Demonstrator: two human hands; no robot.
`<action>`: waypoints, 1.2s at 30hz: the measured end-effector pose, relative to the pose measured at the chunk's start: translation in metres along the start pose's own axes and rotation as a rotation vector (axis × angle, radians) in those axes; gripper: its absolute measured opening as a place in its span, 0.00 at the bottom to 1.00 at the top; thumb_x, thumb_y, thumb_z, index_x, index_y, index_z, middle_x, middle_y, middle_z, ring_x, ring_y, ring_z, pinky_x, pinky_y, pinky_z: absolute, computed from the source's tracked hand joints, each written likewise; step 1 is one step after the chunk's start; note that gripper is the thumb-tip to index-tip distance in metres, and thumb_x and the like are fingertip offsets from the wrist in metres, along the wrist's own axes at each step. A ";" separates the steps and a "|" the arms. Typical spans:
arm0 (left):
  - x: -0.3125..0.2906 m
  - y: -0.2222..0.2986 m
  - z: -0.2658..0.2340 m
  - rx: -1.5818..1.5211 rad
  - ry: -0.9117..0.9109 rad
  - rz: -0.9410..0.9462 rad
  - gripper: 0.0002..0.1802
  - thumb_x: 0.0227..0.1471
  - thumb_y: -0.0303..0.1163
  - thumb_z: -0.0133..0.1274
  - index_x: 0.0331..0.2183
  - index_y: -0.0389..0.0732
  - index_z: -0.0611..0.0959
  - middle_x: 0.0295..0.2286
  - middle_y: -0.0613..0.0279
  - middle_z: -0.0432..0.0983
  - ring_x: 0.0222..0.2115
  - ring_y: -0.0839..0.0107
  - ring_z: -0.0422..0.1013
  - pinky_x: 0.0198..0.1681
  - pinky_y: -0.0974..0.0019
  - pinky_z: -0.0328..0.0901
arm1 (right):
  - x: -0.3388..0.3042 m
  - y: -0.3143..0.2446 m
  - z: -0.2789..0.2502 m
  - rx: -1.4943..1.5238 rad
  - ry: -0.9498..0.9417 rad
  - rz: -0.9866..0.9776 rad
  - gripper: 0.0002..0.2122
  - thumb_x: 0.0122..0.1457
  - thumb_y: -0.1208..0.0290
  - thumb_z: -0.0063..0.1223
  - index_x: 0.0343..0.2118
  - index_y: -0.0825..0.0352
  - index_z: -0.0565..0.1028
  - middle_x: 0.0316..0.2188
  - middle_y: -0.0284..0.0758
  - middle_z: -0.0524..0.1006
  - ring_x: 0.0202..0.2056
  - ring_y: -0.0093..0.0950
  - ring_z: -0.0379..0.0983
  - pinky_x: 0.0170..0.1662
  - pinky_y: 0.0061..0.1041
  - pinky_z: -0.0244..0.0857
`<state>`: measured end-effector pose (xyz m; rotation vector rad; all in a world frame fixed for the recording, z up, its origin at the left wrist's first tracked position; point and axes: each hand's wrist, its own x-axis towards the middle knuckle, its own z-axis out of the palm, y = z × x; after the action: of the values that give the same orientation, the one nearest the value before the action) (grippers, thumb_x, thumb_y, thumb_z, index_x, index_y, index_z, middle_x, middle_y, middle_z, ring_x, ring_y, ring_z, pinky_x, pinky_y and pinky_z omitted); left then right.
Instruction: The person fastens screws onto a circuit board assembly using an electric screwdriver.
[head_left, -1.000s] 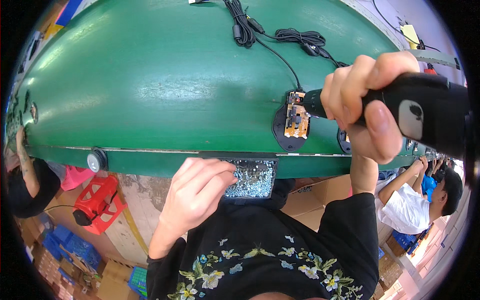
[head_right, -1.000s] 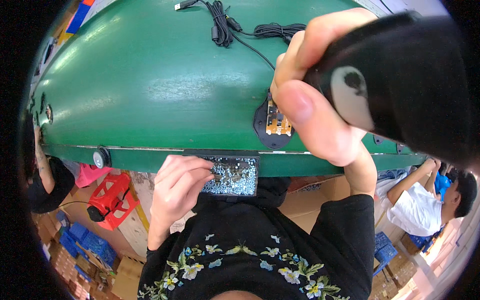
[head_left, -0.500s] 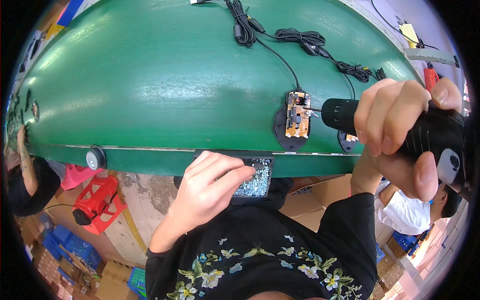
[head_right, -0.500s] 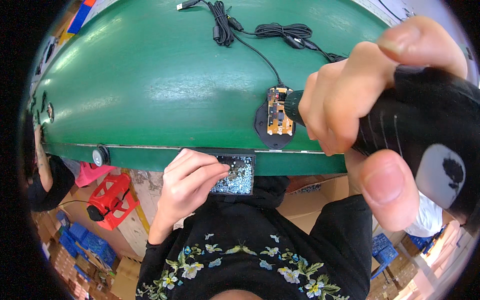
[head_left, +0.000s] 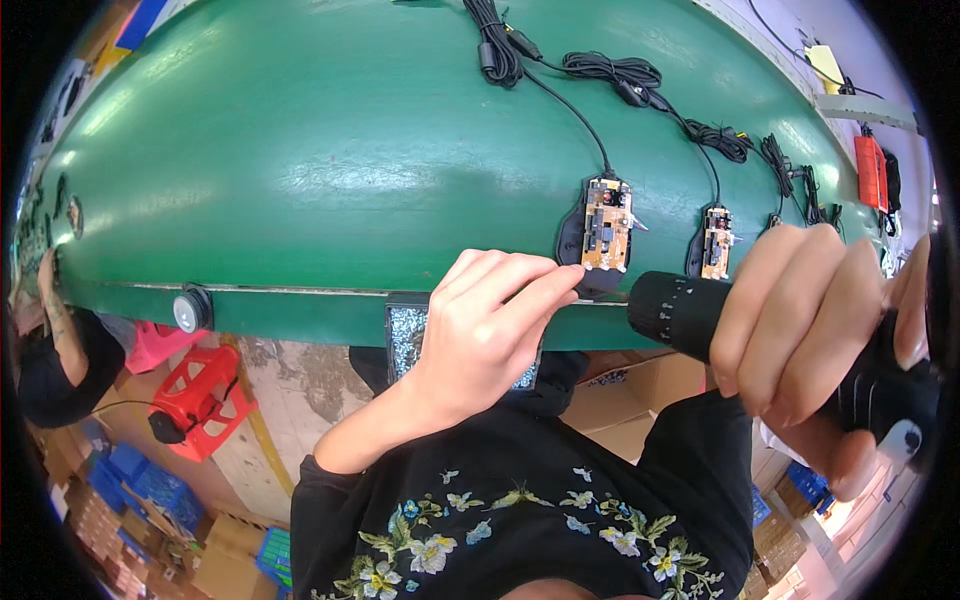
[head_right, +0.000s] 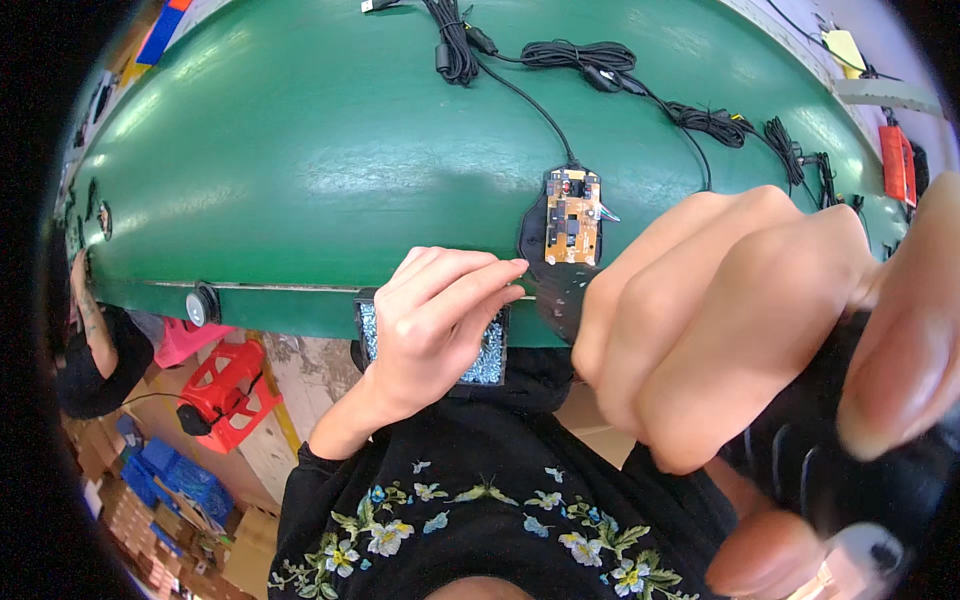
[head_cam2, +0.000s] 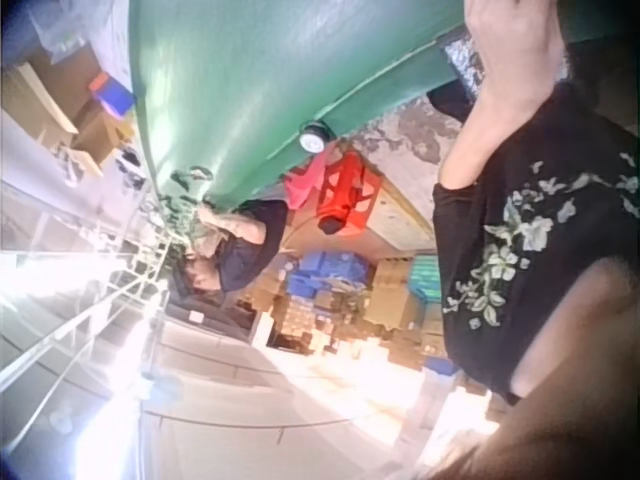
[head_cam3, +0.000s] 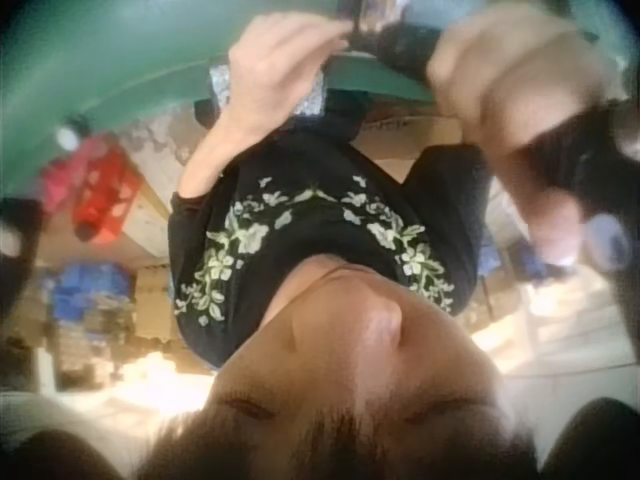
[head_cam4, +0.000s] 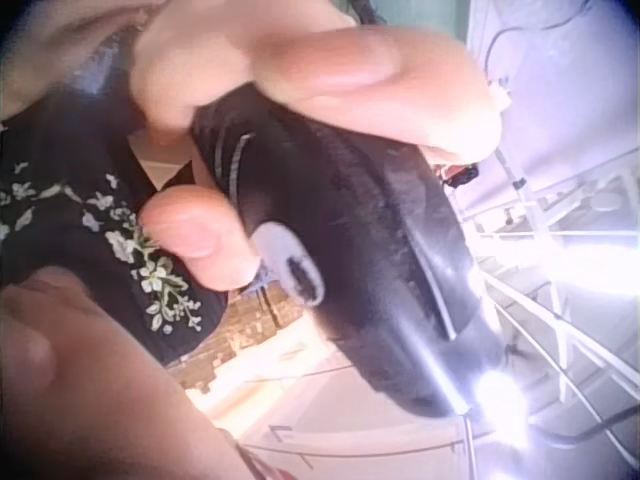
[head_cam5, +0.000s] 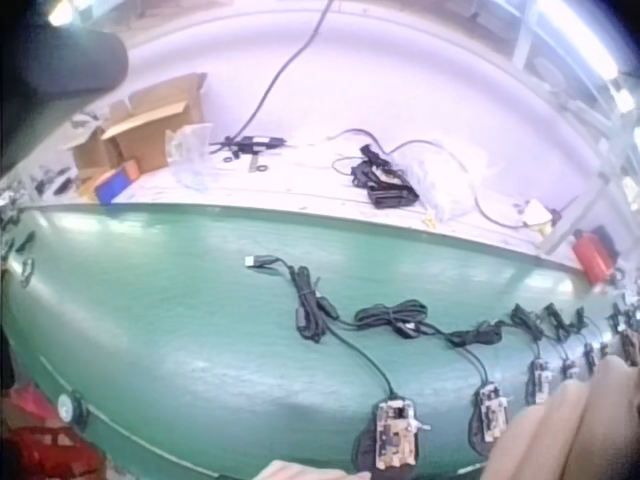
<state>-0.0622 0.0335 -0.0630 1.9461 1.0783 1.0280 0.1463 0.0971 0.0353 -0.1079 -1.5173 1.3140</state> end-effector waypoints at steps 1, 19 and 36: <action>0.000 -0.001 0.001 0.007 0.009 0.014 0.18 0.39 0.20 0.69 0.37 0.38 0.88 0.31 0.61 0.81 0.29 0.63 0.76 0.35 0.64 0.68 | -0.002 0.002 0.002 0.019 0.003 -0.032 0.33 0.54 0.68 0.70 0.56 0.72 0.60 0.18 0.30 0.77 0.14 0.20 0.73 0.19 0.18 0.74; -0.001 -0.001 -0.001 -0.074 0.002 -0.018 0.14 0.40 0.18 0.67 0.33 0.37 0.84 0.30 0.60 0.80 0.30 0.61 0.76 0.34 0.62 0.68 | -0.007 0.001 0.004 0.110 -0.006 -0.142 0.29 0.56 0.71 0.70 0.53 0.75 0.62 0.20 0.33 0.78 0.16 0.22 0.74 0.19 0.20 0.77; 0.000 -0.004 -0.010 0.032 -0.186 0.085 0.16 0.40 0.20 0.65 0.36 0.37 0.82 0.33 0.59 0.77 0.32 0.59 0.74 0.40 0.58 0.68 | 0.006 0.002 0.003 0.181 -0.119 0.175 0.28 0.56 0.75 0.70 0.52 0.68 0.61 0.18 0.39 0.76 0.14 0.33 0.73 0.18 0.31 0.69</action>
<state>-0.0722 0.0373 -0.0616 2.0831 0.9206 0.8585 0.1408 0.0998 0.0377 -0.0475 -1.5072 1.6162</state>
